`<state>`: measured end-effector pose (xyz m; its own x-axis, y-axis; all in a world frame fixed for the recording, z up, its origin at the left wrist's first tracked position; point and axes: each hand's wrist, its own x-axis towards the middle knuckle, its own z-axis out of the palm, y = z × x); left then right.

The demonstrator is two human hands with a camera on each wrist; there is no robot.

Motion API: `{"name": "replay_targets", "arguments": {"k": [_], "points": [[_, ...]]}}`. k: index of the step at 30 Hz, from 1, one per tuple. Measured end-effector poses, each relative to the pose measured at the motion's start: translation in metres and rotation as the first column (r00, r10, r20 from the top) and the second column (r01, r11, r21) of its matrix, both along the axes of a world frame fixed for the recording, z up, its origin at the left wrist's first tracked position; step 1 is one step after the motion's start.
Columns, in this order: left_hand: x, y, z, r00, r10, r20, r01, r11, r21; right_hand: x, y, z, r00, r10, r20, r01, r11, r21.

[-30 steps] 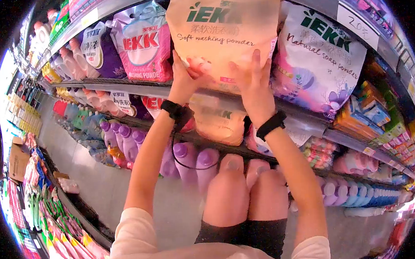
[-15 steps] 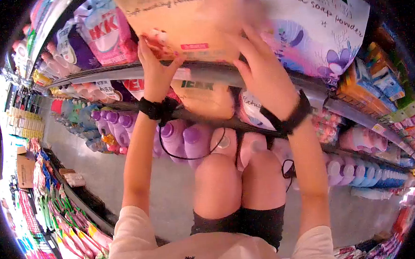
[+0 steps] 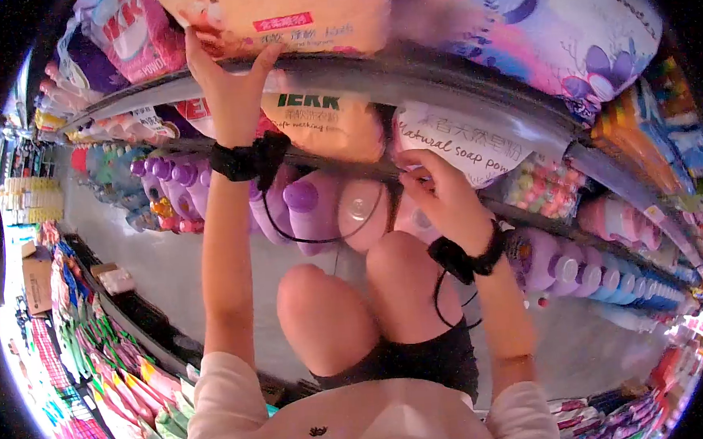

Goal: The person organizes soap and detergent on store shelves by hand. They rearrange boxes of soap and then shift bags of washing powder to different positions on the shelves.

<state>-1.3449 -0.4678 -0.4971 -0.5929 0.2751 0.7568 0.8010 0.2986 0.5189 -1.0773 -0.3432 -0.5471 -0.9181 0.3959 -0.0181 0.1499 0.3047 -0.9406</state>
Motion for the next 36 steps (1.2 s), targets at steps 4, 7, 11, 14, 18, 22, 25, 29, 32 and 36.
{"name": "replay_targets", "arguments": {"k": [4, 7, 11, 14, 18, 22, 25, 29, 32, 36], "points": [[0.007, -0.027, -0.036, 0.967, -0.097, 0.237, 0.003, 0.93, 0.367, -0.042, 0.004, -0.052, 1.0, -0.009, -0.03, 0.001, 0.967, -0.255], [-0.013, -0.079, -0.074, 0.893, 0.033, 0.449, -0.148, 0.964, 0.223, -0.078, 0.01, -0.078, 0.99, -0.102, -0.093, 0.08, 0.973, -0.218], [-0.085, -0.099, -0.153, 0.867, 0.124, 0.482, -0.077, 0.99, -0.117, -0.121, 0.017, -0.102, 0.988, -0.117, -0.1, 0.128, 0.986, 0.111], [-0.084, -0.076, -0.139, 0.899, 0.077, 0.431, -0.01, 0.988, -0.154, -0.133, 0.013, -0.097, 0.978, -0.209, -0.013, 0.209, 0.971, 0.114], [-0.076, -0.061, -0.115, 0.971, 0.203, 0.128, -0.133, 0.898, -0.42, -0.15, 0.02, -0.11, 0.948, -0.287, -0.136, 0.315, 0.911, 0.267], [-0.088, -0.056, -0.132, 0.985, 0.154, 0.076, -0.107, 0.895, -0.432, -0.155, 0.035, -0.128, 0.92, -0.271, -0.282, 0.364, 0.857, 0.366], [-0.097, -0.052, -0.143, 0.992, 0.111, 0.054, -0.08, 0.912, -0.403, -0.168, 0.073, -0.171, 0.911, -0.155, -0.382, 0.407, 0.49, 0.771], [-0.072, -0.044, -0.107, 0.991, 0.134, 0.025, -0.084, 0.746, -0.661, -0.165, 0.055, -0.15, 0.828, -0.283, -0.484, 0.536, 0.653, 0.535], [-0.1, -0.041, -0.131, 0.971, 0.204, 0.123, -0.081, 0.767, -0.636, -0.166, 0.046, -0.151, 0.808, -0.432, -0.4, 0.562, 0.77, 0.303], [-0.091, -0.036, -0.106, 0.972, 0.199, 0.128, -0.044, 0.685, -0.728, -0.164, 0.054, -0.146, 0.894, -0.356, -0.274, 0.44, 0.816, 0.374]]}}
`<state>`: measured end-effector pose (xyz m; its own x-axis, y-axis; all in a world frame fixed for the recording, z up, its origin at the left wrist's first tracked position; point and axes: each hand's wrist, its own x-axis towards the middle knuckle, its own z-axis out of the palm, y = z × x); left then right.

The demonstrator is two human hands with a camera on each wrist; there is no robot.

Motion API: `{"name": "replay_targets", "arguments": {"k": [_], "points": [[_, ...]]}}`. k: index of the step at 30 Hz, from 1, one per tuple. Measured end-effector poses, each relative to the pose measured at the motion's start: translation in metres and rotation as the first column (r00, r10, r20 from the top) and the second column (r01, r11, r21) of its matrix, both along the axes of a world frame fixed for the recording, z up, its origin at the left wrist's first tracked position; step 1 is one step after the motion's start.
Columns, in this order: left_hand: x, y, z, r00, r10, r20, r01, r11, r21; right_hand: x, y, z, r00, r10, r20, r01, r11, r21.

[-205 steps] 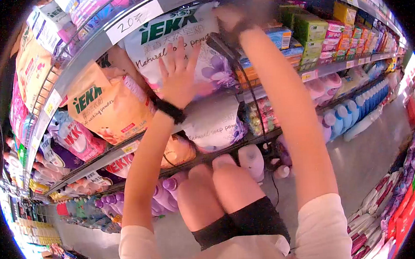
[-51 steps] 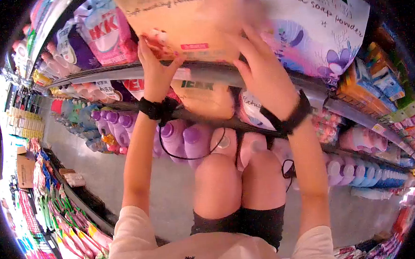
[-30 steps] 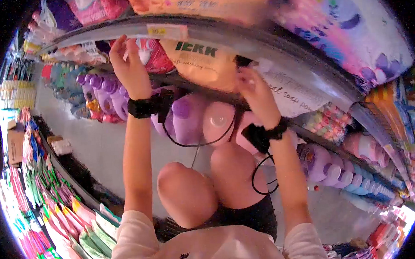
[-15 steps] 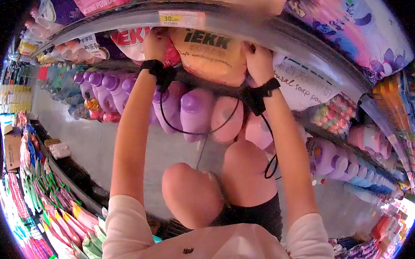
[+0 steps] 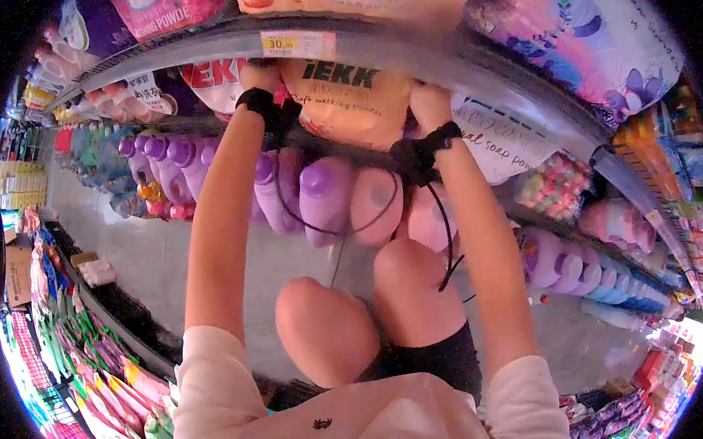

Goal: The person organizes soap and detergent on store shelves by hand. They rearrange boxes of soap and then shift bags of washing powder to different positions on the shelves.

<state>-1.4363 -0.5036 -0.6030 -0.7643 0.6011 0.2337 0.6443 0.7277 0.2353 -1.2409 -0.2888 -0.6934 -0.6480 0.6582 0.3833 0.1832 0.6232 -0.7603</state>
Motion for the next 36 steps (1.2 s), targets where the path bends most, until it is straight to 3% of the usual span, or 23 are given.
{"name": "replay_targets", "arguments": {"k": [1, 3, 4, 5, 6, 7, 10, 11, 13, 14, 15, 16, 17, 18, 19, 21, 23, 25, 26, 27, 30, 33, 36], "points": [[0.007, -0.002, 0.001, 1.0, 0.007, 0.018, -0.009, 0.993, 0.12, 0.008, -0.001, 0.004, 0.997, 0.008, 0.076, -0.015, 0.996, 0.092], [0.0, 0.006, -0.016, 0.974, -0.004, 0.229, -0.105, 0.882, 0.46, 0.007, -0.005, 0.014, 0.996, -0.057, -0.073, 0.05, 0.995, -0.09], [-0.003, 0.009, -0.022, 0.952, -0.039, 0.305, -0.164, 0.774, 0.611, -0.003, -0.02, 0.014, 0.95, -0.173, -0.261, 0.064, 0.923, -0.379], [-0.007, 0.01, -0.03, 0.875, -0.139, 0.465, -0.298, 0.603, 0.74, -0.009, -0.03, 0.015, 0.86, -0.33, -0.39, 0.009, 0.773, -0.635], [-0.008, 0.01, -0.04, 0.765, -0.271, 0.584, -0.457, 0.411, 0.789, -0.009, -0.027, 0.015, 0.912, -0.27, -0.308, 0.134, 0.907, -0.399], [-0.022, -0.001, -0.049, 0.989, 0.013, 0.151, -0.094, 0.833, 0.545, -0.005, -0.025, 0.014, 0.951, -0.24, -0.196, 0.219, 0.968, -0.122], [-0.039, 0.012, -0.059, 0.859, -0.229, 0.457, -0.324, 0.448, 0.833, 0.005, -0.007, 0.006, 1.0, -0.023, 0.012, 0.025, 0.99, -0.142], [-0.037, 0.006, -0.059, 0.909, -0.185, 0.373, -0.229, 0.526, 0.819, 0.014, -0.01, 0.006, 0.997, 0.037, 0.062, -0.033, 0.997, -0.07], [-0.024, 0.002, -0.06, 0.966, -0.167, 0.199, -0.055, 0.616, 0.786, 0.036, -0.035, 0.029, 0.992, 0.119, 0.05, -0.108, 0.977, -0.186], [-0.015, 0.0, -0.062, 0.976, -0.183, 0.119, 0.023, 0.627, 0.778, 0.051, -0.055, 0.042, 0.991, 0.131, -0.023, -0.131, 0.923, -0.361], [0.007, -0.006, -0.056, 0.923, -0.259, 0.286, -0.066, 0.624, 0.778, 0.069, -0.069, 0.058, 0.978, 0.198, -0.064, -0.205, 0.868, -0.452], [0.015, -0.009, -0.071, 0.913, -0.206, 0.351, -0.144, 0.644, 0.752, 0.086, -0.083, 0.073, 0.962, 0.253, -0.105, -0.269, 0.799, -0.538], [0.052, -0.011, -0.037, 0.757, -0.21, 0.619, -0.358, 0.66, 0.661, 0.107, -0.084, 0.088, 0.933, 0.348, -0.089, -0.332, 0.741, -0.583], [0.068, -0.013, -0.031, 0.649, -0.331, 0.686, -0.363, 0.658, 0.66, 0.127, -0.085, 0.102, 0.895, 0.44, -0.073, -0.384, 0.678, -0.627], [0.081, -0.013, -0.025, 0.653, -0.381, 0.655, -0.229, 0.725, 0.65, 0.148, -0.08, 0.112, 0.858, 0.512, -0.04, -0.388, 0.597, -0.702], [0.106, -0.008, -0.012, 0.639, -0.485, 0.597, 0.007, 0.779, 0.627, 0.19, -0.057, 0.119, 0.862, 0.508, -0.004, -0.304, 0.509, -0.805], [0.135, 0.005, -0.001, 0.608, -0.588, 0.533, 0.202, 0.764, 0.613, 0.227, -0.029, 0.133, 0.952, 0.301, 0.055, -0.173, 0.679, -0.714], [0.162, 0.03, 0.001, 0.625, -0.59, 0.511, 0.174, 0.744, 0.645, 0.26, 0.007, 0.12, 0.984, -0.135, 0.12, 0.181, 0.753, -0.632], [0.174, 0.042, 0.001, 0.634, -0.589, 0.501, 0.161, 0.734, 0.66, 0.281, 0.034, 0.1, 0.964, -0.246, 0.104, 0.262, 0.79, -0.555], [0.185, 0.055, 0.0, 0.642, -0.555, 0.53, 0.105, 0.748, 0.656, 0.282, 0.043, 0.113, 0.929, -0.318, 0.19, 0.37, 0.831, -0.415], [0.201, 0.097, -0.011, 0.688, -0.467, 0.555, 0.016, 0.775, 0.631, 0.293, 0.092, 0.074, 0.951, -0.308, -0.027, 0.267, 0.864, -0.426], [0.198, 0.129, -0.03, 0.774, -0.433, 0.461, 0.053, 0.771, 0.634, 0.305, 0.142, 0.014, 0.968, -0.234, 0.091, 0.251, 0.908, -0.334], [0.2, 0.145, -0.032, 0.677, -0.393, 0.623, -0.132, 0.767, 0.628, 0.302, 0.158, -0.009, 0.978, -0.207, 0.006, 0.201, 0.944, -0.263]]}}
